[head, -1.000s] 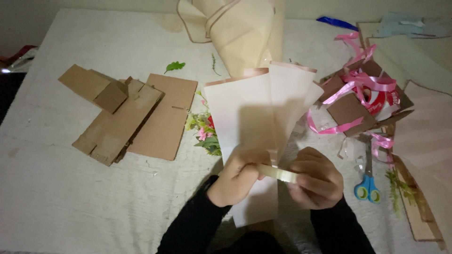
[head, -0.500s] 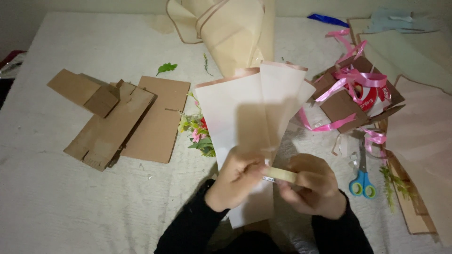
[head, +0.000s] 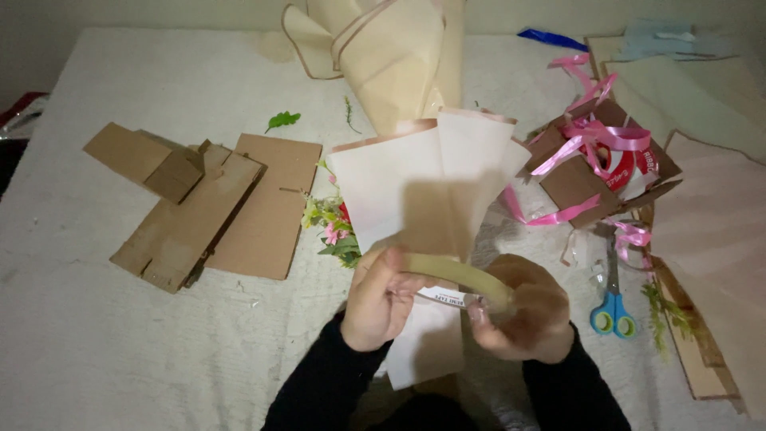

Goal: The person prepares wrapping paper and assembles a bouquet by taping paper around the stems and arranging various flowers.

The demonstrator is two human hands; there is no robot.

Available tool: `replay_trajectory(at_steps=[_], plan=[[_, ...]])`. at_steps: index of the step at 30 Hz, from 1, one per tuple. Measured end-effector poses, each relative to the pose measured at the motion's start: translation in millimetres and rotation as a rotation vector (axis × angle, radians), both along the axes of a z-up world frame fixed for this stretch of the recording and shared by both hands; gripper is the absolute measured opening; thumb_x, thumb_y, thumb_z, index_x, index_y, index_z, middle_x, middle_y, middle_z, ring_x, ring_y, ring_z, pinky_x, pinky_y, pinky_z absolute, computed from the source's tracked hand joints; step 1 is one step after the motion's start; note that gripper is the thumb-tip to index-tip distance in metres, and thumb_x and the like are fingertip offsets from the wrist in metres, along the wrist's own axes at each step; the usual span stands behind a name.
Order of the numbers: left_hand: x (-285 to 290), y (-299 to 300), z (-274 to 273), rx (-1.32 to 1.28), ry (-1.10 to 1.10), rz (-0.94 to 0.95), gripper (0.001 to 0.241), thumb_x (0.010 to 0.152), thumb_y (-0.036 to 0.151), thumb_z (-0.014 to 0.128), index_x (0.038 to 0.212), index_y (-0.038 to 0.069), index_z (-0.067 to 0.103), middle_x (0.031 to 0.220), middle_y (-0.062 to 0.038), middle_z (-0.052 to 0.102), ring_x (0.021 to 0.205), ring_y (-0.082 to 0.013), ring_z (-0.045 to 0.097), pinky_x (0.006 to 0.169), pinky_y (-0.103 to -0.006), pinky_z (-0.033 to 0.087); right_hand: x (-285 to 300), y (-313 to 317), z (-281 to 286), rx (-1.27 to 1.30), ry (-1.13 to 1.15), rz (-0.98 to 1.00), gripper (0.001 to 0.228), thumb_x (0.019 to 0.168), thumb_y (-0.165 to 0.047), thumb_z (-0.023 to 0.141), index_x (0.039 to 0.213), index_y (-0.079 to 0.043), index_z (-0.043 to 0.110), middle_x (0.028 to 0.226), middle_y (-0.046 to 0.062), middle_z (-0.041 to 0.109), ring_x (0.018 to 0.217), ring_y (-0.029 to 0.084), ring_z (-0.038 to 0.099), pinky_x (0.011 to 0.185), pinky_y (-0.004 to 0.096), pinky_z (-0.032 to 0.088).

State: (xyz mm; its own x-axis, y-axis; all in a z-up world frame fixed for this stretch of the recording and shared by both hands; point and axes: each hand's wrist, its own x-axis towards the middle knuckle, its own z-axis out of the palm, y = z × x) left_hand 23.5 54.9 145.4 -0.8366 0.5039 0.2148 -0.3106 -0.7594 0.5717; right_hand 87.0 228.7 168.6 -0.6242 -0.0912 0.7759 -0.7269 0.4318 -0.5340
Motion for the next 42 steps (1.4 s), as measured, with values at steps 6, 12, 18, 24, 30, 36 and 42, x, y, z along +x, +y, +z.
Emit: replay_trajectory(at_steps=[6,12,18,24,30,36,42], plan=[[1.1,7.9,-1.9,-0.044,0.091,-0.047,0.042,0.105,0.032,0.050,0.066,0.018,0.041,0.058,0.006,0.035,0.053,-0.0080,0.035,0.066,-0.0266,0.048,-7.0,3.5,-8.5,0.049,0.252,0.129,0.056,0.086,0.000,0.063,0.127,-0.020,0.030,0.081,0.014,0.059,0.061,0.023,0.048,0.060,0.036,0.045],[4.4,18.7,-6.2,-0.301,0.246,0.039,0.038,0.107,0.037,0.045,0.107,0.003,0.061,0.082,-0.008,0.065,0.078,-0.0186,0.066,0.075,-0.0327,0.051,0.6,13.0,-0.6,-0.011,0.155,0.113,0.030,0.091,-0.001,0.057,0.097,-0.017,0.032,0.057,0.000,0.026,0.044,0.017,0.018,0.041,0.034,0.018],[11.2,5.3,14.0,-0.413,0.772,0.280,0.051,0.112,0.048,0.035,0.113,0.004,0.061,0.096,-0.006,0.066,0.075,-0.0197,0.065,0.066,-0.0306,0.052,6.5,9.9,-14.4,-0.032,0.282,-0.045,0.025,0.078,-0.004,0.070,0.085,-0.007,0.046,0.067,0.013,0.054,0.049,0.023,0.051,0.046,0.034,0.046],[7.6,13.8,-7.0,-0.369,0.456,0.265,0.029,0.100,0.016,0.047,0.072,0.016,0.048,0.067,0.003,0.043,0.059,-0.0110,0.040,0.059,-0.0293,0.035,3.1,8.2,-23.0,-0.083,0.333,0.004,0.020,0.091,-0.017,0.064,0.094,-0.003,0.051,0.074,0.014,0.065,0.057,0.020,0.065,0.048,0.031,0.050],[14.0,25.6,-14.2,-0.067,0.064,0.195,0.036,0.108,0.036,0.044,0.079,0.014,0.046,0.059,0.005,0.033,0.051,-0.0108,0.031,0.051,-0.0270,0.033,10.3,13.7,-31.4,-0.159,-0.005,0.025,0.027,0.076,-0.014,0.074,0.085,-0.004,0.051,0.079,0.021,0.069,0.064,0.027,0.069,0.061,0.035,0.057],[9.0,24.5,-8.1,-0.253,0.187,0.115,0.044,0.107,0.047,0.040,0.075,0.017,0.037,0.063,0.005,0.026,0.056,-0.0100,0.030,0.058,-0.0270,0.031,14.4,9.0,-23.4,-0.247,-0.020,0.140,0.039,0.085,-0.003,0.067,0.115,-0.012,0.044,0.074,0.011,0.054,0.059,0.015,0.048,0.056,0.030,0.039],[3.2,4.4,14.7,-0.517,0.609,0.393,0.033,0.114,0.021,0.033,0.116,0.005,0.061,0.106,-0.007,0.065,0.091,-0.0184,0.063,0.085,-0.0300,0.050,7.1,-5.2,15.3,-0.014,-0.064,-0.056,0.040,0.088,-0.016,0.060,0.063,-0.009,0.030,0.049,0.005,0.032,0.042,0.021,0.027,0.045,0.035,0.023]])
